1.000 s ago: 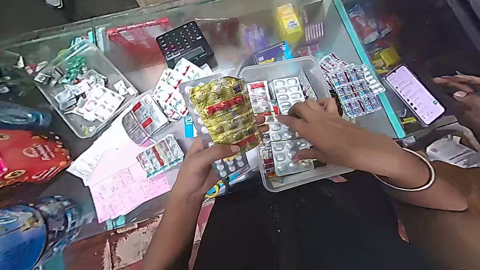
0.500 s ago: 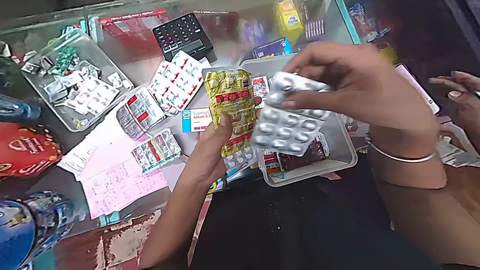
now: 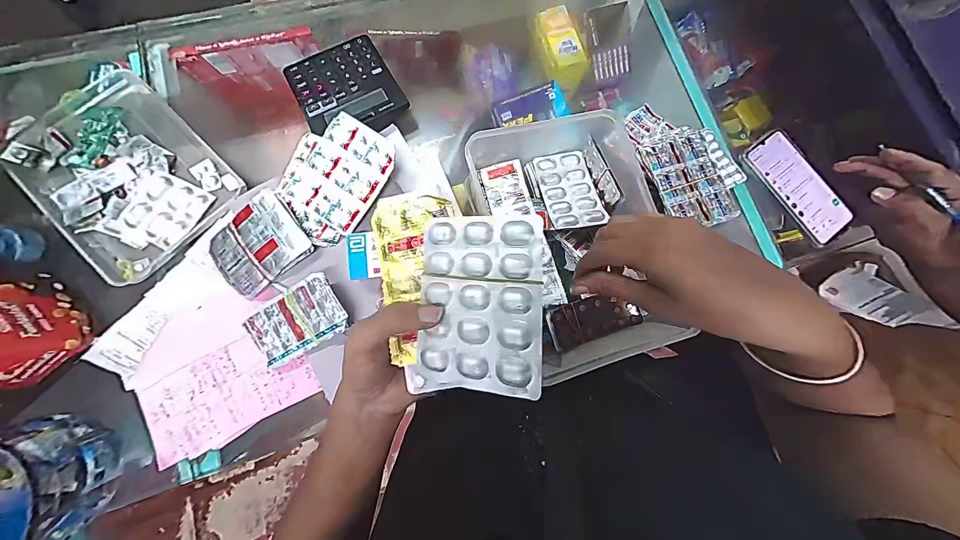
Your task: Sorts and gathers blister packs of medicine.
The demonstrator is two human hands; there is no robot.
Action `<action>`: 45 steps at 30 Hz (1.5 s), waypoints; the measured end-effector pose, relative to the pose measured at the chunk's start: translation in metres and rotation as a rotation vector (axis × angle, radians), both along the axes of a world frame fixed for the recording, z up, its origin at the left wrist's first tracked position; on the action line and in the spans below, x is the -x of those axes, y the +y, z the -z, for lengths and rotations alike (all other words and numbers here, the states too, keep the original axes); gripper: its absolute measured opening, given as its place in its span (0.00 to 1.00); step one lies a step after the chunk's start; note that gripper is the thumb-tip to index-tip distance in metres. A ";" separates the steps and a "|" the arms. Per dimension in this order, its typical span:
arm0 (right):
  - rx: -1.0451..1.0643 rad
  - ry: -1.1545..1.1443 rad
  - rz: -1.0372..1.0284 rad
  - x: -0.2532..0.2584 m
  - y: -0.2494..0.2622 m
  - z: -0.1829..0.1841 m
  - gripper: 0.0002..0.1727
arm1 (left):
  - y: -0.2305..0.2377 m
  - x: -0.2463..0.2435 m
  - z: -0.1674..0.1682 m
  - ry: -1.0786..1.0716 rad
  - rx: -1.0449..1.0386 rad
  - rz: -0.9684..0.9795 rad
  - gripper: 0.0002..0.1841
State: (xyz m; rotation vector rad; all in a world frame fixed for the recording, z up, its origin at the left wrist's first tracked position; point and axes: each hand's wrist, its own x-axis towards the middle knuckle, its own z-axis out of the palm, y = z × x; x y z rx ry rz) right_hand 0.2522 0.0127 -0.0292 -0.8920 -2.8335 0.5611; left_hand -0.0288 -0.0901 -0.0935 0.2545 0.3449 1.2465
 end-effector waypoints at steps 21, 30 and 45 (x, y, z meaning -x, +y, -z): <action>0.306 -0.285 -0.125 0.014 -0.011 0.014 0.14 | -0.011 0.004 0.025 -0.178 -0.060 0.053 0.21; 0.316 0.252 -0.074 -0.011 0.025 -0.014 0.08 | -0.007 -0.003 0.003 0.169 0.002 -0.114 0.17; -0.025 0.056 0.025 0.030 0.080 -0.023 0.22 | 0.003 -0.011 0.004 0.013 0.029 -0.033 0.18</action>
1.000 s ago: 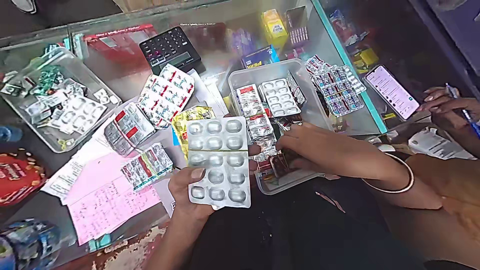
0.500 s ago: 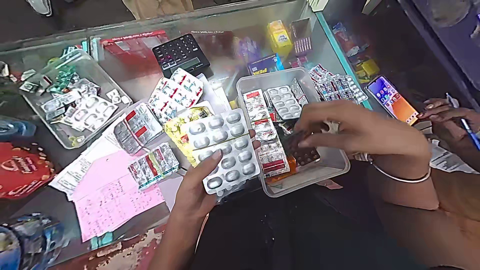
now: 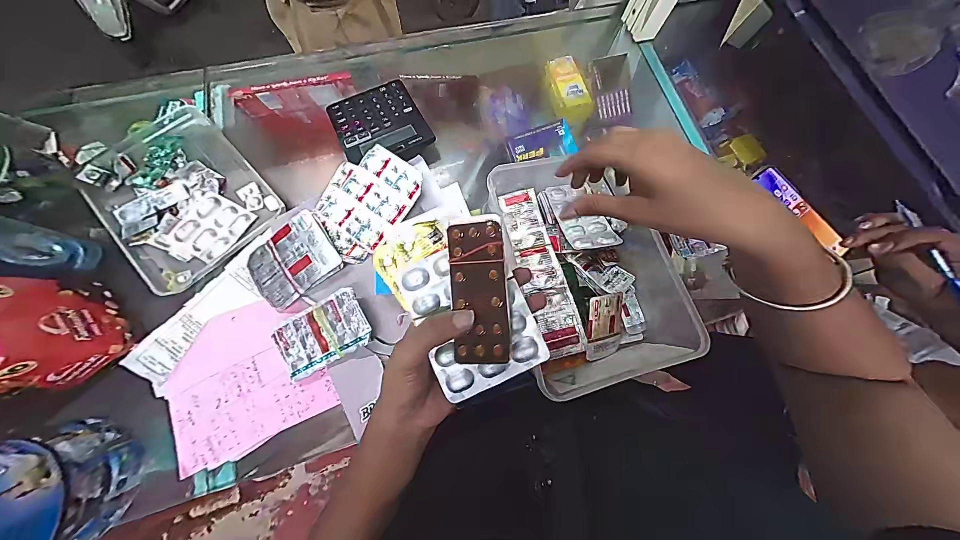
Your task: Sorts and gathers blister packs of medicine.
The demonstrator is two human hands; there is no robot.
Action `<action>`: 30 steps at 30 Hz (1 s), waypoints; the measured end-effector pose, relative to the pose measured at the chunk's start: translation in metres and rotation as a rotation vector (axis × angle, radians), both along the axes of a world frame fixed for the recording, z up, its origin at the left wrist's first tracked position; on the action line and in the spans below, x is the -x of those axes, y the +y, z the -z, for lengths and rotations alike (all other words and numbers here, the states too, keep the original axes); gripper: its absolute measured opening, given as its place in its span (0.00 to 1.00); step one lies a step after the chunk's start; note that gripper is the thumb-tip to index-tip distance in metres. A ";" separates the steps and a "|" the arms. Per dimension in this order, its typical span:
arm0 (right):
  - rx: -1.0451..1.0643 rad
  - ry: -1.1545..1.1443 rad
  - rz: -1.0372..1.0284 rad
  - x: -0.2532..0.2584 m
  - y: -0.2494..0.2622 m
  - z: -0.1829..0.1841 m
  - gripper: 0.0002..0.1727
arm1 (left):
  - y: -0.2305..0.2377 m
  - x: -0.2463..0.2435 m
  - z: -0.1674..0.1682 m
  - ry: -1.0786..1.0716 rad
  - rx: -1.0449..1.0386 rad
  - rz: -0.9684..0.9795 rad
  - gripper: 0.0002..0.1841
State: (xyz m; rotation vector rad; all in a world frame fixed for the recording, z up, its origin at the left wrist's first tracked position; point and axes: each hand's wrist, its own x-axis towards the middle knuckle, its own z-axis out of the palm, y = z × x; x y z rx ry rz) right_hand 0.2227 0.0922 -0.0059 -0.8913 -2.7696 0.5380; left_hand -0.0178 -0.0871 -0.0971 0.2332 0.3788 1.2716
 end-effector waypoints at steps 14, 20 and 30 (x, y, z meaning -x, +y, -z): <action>-0.226 -0.259 0.200 -0.025 -0.018 0.011 0.08 | 0.001 0.008 0.016 -0.228 -0.052 0.048 0.23; -0.369 -0.607 0.371 0.010 -0.041 0.029 0.07 | -0.001 0.008 0.018 -0.196 -0.019 0.041 0.23; -0.223 -0.331 0.309 -0.010 -0.057 0.033 0.13 | 0.001 0.007 0.017 -0.234 -0.080 0.057 0.23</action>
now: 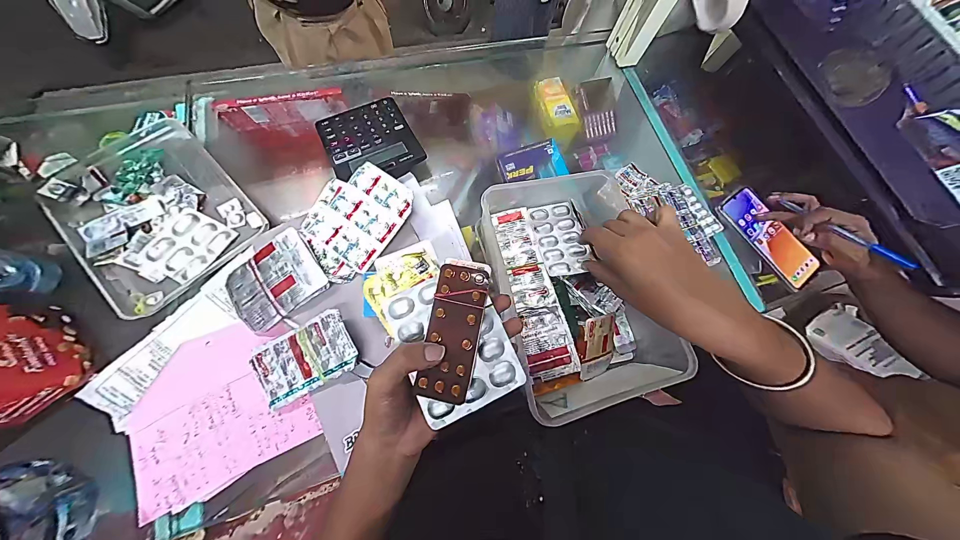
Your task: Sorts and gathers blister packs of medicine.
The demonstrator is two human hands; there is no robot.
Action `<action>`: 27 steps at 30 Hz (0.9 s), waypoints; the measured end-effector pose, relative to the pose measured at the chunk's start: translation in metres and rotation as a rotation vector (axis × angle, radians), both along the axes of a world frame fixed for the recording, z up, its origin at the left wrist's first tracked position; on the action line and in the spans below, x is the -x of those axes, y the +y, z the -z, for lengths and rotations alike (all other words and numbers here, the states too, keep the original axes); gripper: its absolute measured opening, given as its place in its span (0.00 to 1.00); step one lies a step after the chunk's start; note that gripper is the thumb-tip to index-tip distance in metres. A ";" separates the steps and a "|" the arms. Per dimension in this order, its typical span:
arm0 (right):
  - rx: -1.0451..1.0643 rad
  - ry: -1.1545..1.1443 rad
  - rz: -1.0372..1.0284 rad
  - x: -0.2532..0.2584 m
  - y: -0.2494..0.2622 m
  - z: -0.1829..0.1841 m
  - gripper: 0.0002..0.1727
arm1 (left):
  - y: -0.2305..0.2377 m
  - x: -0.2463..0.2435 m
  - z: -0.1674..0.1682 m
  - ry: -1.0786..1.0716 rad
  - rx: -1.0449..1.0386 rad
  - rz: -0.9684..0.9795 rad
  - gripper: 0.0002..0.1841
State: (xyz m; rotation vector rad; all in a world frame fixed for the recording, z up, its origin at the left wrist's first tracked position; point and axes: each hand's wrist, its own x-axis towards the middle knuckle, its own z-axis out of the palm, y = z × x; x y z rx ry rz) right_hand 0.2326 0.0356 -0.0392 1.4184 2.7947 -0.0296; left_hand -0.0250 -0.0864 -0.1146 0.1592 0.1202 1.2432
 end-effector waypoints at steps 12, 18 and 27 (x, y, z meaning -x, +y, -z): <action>-0.324 0.318 0.039 -0.010 -0.025 -0.001 0.11 | 0.000 -0.006 -0.004 0.028 0.053 -0.003 0.22; -0.547 0.495 -0.470 0.007 -0.076 -0.010 0.07 | -0.008 -0.025 -0.027 0.406 0.230 -0.201 0.10; -0.517 0.399 -0.847 0.030 -0.081 0.001 0.12 | -0.010 -0.024 -0.025 0.243 0.039 -0.149 0.10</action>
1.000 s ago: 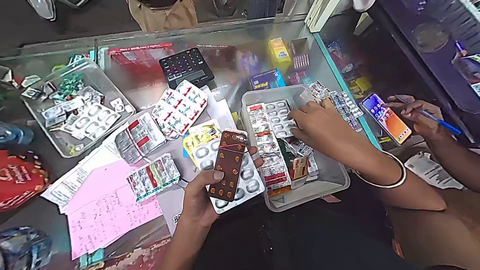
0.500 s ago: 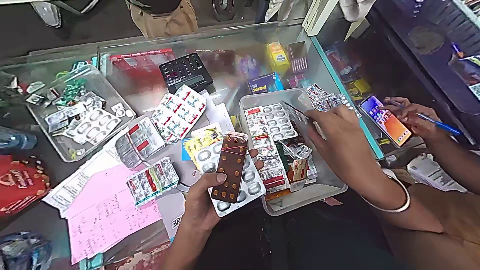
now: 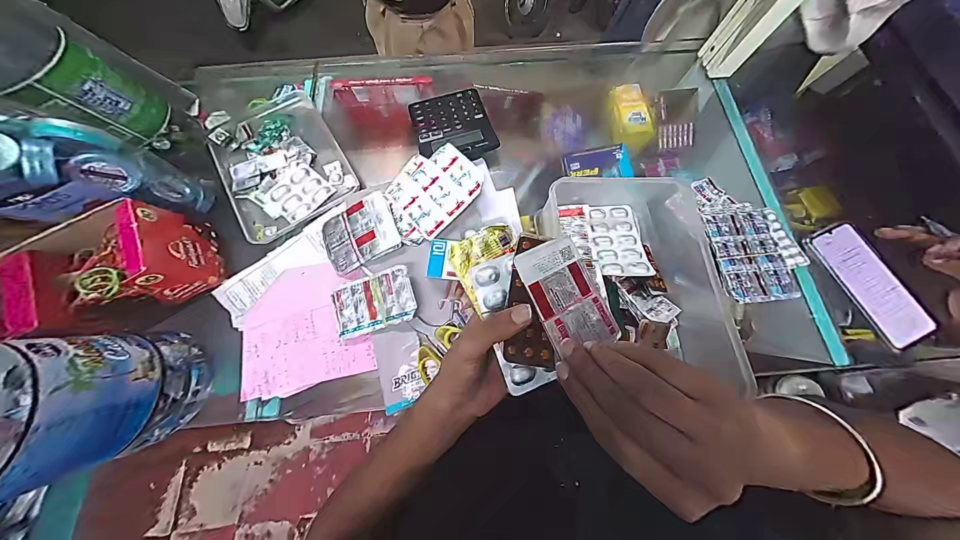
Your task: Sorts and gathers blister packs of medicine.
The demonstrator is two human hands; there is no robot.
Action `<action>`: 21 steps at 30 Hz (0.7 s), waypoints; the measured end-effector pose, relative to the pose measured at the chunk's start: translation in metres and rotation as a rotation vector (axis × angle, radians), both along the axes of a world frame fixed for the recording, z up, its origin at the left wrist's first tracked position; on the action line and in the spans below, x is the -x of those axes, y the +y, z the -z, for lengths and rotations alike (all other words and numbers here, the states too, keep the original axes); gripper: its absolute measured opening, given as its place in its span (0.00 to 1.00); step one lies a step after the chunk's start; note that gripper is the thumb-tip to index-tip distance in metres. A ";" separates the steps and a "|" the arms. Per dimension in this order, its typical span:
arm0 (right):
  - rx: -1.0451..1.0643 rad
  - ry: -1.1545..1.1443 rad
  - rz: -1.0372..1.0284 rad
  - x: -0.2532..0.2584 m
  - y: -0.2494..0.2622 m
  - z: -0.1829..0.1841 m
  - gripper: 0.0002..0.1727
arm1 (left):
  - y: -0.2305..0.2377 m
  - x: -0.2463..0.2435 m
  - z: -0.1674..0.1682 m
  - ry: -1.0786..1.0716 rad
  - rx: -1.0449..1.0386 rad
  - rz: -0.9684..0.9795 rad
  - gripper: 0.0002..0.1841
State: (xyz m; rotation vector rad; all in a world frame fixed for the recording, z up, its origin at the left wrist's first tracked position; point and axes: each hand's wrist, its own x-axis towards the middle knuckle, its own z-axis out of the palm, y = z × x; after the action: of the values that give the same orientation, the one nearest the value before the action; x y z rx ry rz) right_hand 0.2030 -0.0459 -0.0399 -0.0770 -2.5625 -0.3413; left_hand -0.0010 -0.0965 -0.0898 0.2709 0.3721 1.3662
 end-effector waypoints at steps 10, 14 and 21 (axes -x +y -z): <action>0.379 -0.010 -0.169 -0.004 0.008 -0.015 0.10 | 0.001 0.002 0.002 0.034 0.050 0.037 0.09; 0.607 0.137 0.185 -0.023 0.051 -0.030 0.09 | -0.002 0.009 0.004 0.017 0.071 -0.024 0.11; 0.816 -0.490 0.439 -0.018 0.118 0.015 0.43 | 0.000 0.022 0.015 -0.009 0.056 -0.049 0.18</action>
State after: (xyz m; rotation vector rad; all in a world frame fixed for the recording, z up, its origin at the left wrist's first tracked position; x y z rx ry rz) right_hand 0.2212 0.0724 -0.0548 -0.9618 -2.9743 0.6287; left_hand -0.0228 -0.0964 -0.1047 0.2101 0.4111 1.4028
